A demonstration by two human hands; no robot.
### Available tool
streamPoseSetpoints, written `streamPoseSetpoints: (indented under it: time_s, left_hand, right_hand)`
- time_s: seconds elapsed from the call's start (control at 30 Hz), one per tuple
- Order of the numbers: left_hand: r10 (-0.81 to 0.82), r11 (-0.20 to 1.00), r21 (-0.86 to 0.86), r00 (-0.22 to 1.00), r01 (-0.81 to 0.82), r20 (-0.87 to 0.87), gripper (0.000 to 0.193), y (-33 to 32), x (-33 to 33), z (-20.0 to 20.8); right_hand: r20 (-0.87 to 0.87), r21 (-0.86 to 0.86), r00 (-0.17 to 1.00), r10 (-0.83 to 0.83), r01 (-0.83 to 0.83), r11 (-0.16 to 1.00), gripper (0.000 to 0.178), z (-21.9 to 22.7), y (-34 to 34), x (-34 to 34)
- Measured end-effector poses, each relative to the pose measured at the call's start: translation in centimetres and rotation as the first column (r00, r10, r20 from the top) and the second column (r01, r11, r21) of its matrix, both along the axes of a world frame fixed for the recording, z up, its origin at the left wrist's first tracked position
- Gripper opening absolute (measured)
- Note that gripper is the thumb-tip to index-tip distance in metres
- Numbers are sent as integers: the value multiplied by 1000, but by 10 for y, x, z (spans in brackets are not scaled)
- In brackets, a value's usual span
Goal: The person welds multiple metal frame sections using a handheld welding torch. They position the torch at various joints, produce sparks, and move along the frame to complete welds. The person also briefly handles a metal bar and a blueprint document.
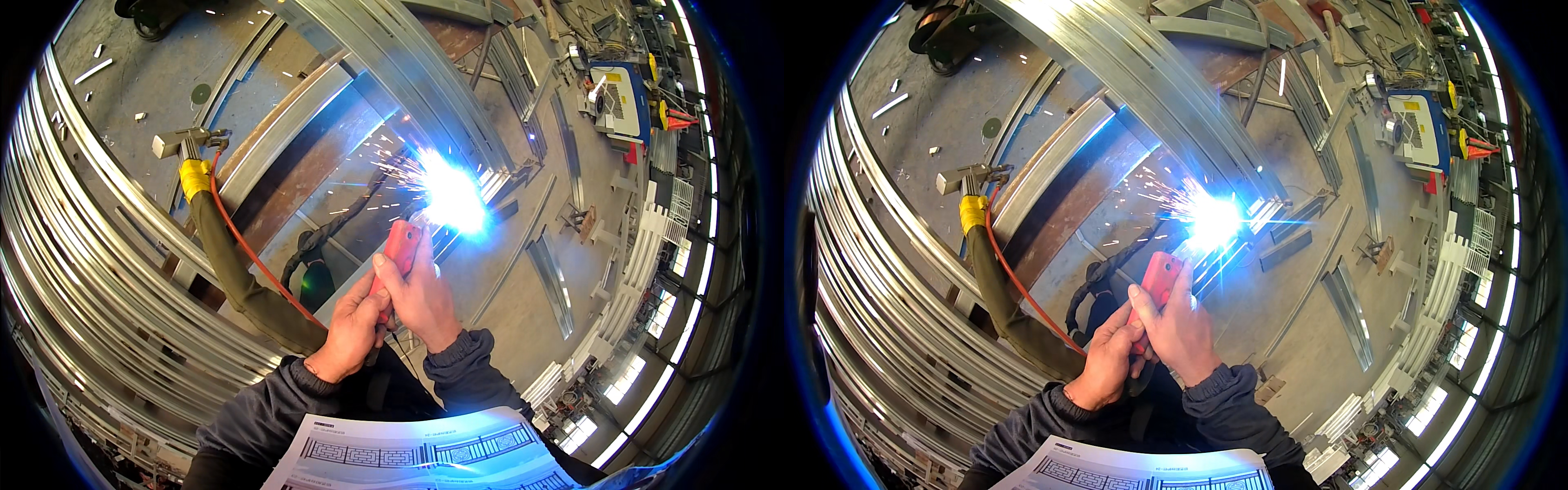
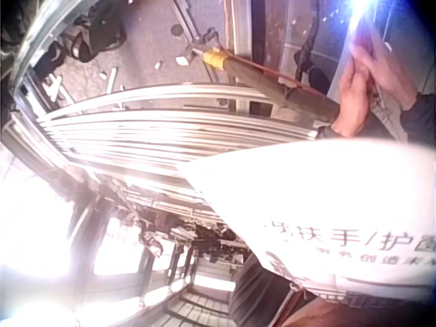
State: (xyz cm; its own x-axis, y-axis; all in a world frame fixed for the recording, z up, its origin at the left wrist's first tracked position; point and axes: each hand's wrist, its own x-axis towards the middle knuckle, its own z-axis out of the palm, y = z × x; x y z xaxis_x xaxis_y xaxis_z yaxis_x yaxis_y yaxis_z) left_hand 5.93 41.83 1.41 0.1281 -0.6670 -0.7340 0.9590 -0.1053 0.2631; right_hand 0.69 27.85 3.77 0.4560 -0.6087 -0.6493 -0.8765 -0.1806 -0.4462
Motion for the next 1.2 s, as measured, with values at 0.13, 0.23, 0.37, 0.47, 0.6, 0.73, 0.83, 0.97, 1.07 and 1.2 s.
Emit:
streamPoseSetpoints:
  time_s: [0.13, 0.23, 0.37, 0.47, 0.6, 0.73, 0.83, 0.97, 1.07, 1.2]
  left_hand:
    - [11, 1000, -9, 1000, -11, -2, 59, 0, 0, -1]
    - [-3, 1000, -17, 1000, 3, 6, 58, 0, 1, -1]
    - [7, 1000, -8, 1000, -7, -2, 58, -2, 1, 0]
    - [1, 1000, -13, 1000, -2, -10, 58, -3, 2, -1]
    - [-3, 1000, 2, 1000, 3, -1, 58, -3, 2, 0]
    - [2, 1000, -8, 1000, -2, 1, 57, -2, 2, -1]
    - [6, 1000, -9, 1000, -7, -10, 57, -3, 2, -1]
    - [-3, 1000, -4, 1000, 3, -16, 57, -3, 2, -2]
    - [-4, 1000, 7, 1000, 4, -15, 57, -4, 3, -1]
    - [6, 1000, -3, 1000, -6, -25, 57, -3, 1, -4]
  right_hand:
    - [50, 2, 999, 1, -1, 1000, 115, -1, 0, 0]
    - [8, -3, 1000, 21, -20, 1000, 115, -1, -3, 2]
    - [23, -18, 1000, 17, -16, 1000, 113, -5, -1, 0]
    - [23, -27, 999, 34, -33, 999, 113, -3, -2, 2]
    - [9, 14, 1000, 6, -6, 1000, 112, 1, -3, 4]
    - [-14, -6, 1000, 25, -25, 1000, 111, -4, -3, 1]
    - [-28, -7, 999, 36, -37, 999, 113, -3, -4, 3]
    - [-59, -13, 996, 61, -62, 998, 114, -1, -5, 6]
    - [-49, -27, 996, 73, -74, 997, 114, -1, -5, 4]
    - [-69, -22, 994, 85, -86, 996, 115, -8, -7, 2]
